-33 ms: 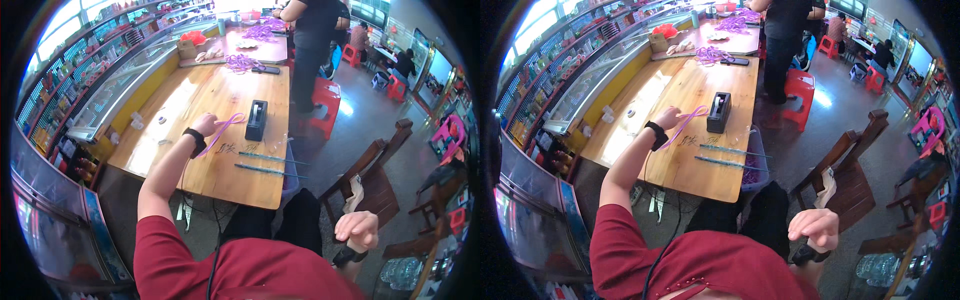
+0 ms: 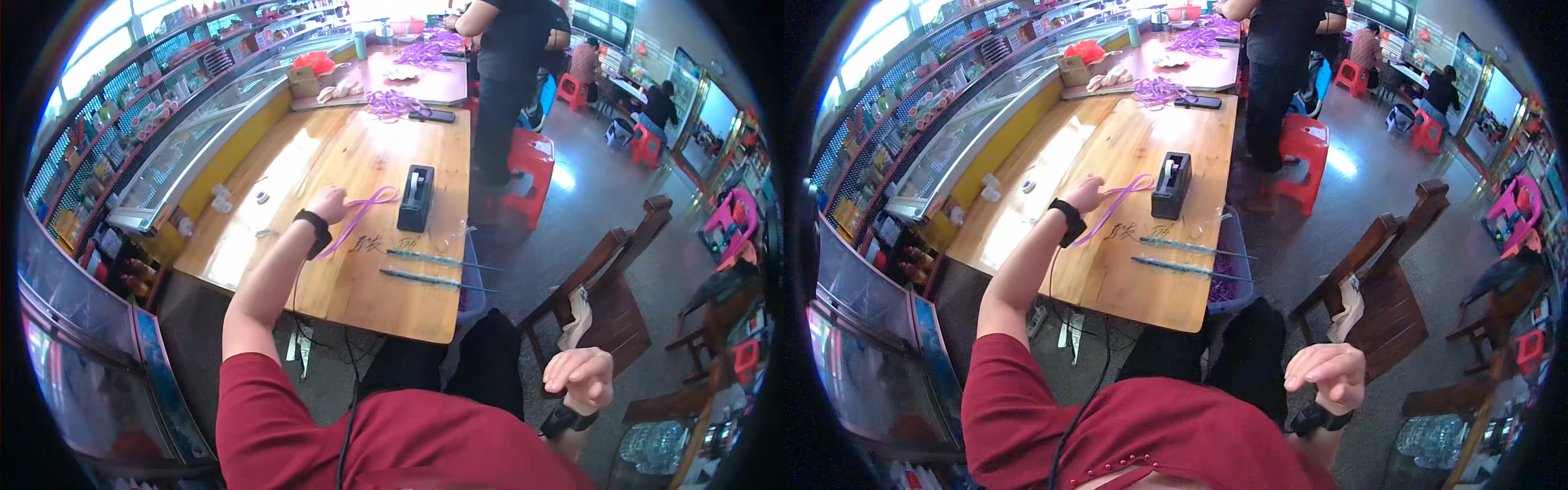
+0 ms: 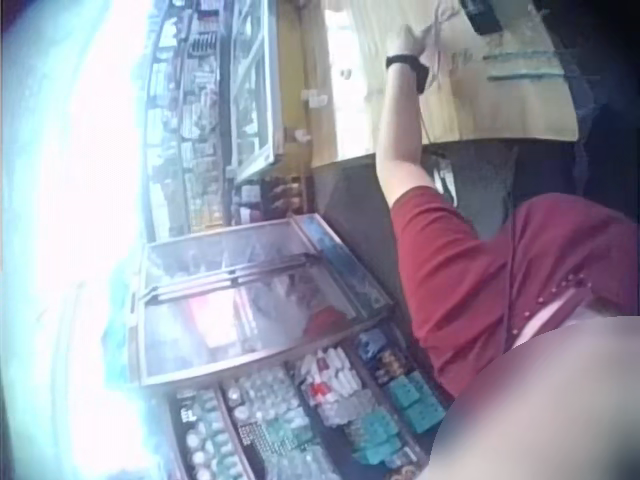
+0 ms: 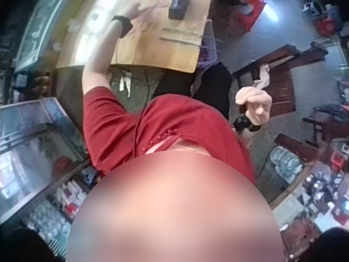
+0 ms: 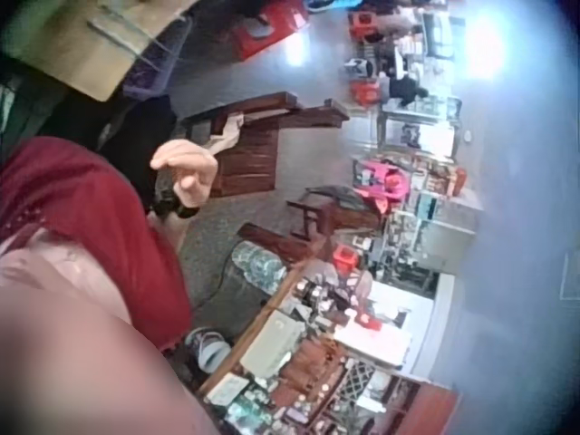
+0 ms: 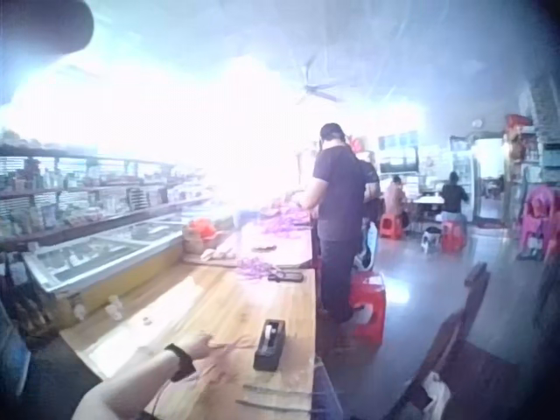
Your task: Measuring purple ribbons against a ruler on a table and securing them with tape.
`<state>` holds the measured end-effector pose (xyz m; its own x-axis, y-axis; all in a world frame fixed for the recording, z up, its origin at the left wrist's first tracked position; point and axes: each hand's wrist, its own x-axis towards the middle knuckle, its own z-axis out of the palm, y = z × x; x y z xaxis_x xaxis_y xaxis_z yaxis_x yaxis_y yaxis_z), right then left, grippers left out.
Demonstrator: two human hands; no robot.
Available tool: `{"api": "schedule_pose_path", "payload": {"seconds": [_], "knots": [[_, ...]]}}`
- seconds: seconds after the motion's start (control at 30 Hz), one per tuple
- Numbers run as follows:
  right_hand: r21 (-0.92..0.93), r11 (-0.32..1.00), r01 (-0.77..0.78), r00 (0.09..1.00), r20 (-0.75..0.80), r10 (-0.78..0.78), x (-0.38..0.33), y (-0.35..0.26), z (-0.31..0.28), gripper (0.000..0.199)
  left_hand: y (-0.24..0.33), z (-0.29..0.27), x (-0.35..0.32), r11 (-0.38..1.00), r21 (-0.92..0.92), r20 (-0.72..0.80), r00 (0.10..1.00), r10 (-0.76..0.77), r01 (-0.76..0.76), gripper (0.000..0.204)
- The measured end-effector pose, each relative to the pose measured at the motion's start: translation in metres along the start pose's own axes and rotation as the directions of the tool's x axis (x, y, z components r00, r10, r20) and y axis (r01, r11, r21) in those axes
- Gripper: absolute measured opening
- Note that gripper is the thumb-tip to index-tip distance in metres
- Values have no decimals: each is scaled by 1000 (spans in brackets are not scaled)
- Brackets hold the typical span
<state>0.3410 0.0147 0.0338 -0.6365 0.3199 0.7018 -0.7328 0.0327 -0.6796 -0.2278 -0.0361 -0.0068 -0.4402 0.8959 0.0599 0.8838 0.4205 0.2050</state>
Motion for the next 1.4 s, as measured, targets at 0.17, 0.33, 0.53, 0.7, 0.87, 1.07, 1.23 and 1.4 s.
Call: {"api": "schedule_pose_path", "payload": {"seconds": [0.17, 0.33, 0.53, 0.7, 0.87, 1.07, 1.23, 1.4], "knots": [[-38, 990, -133, 979, -164, 125, -28, 11, -18, 43, -40, -2, -15, 940, 125, 144, 932, -332, 316, 31], [-50, 940, -339, 916, -245, 317, -26, 33, -26, 35, -33, -16, -51, 882, -367, -80, 934, -347, 296, 25], [-201, 863, -463, 886, -68, 459, 32, 56, -11, 22, 78, -96, -122, 539, -840, -46, 982, -183, 61, 17], [-496, 851, -171, 984, -50, 169, 89, 79, 19, 29, 174, -132, -180, 484, -873, 71, 997, 15, 55, 17], [-625, 780, -28, 1000, -21, 18, 114, 96, 37, 48, 207, -125, -207, 477, -878, 101, 987, 127, 28, 18], [-422, 881, -214, 977, -82, 198, 112, 102, 48, 39, 219, -108, -215, 514, -858, 111, 984, 140, 23, 18], [-116, 906, -407, 910, -134, 392, 100, 103, 42, 24, 209, -93, -209, 471, -882, 108, 978, 179, 11, 19], [-190, 906, -379, 913, -237, 332, 96, 105, 44, 18, 200, -78, -206, 230, -958, 210, 964, 164, 170, 30]]}}
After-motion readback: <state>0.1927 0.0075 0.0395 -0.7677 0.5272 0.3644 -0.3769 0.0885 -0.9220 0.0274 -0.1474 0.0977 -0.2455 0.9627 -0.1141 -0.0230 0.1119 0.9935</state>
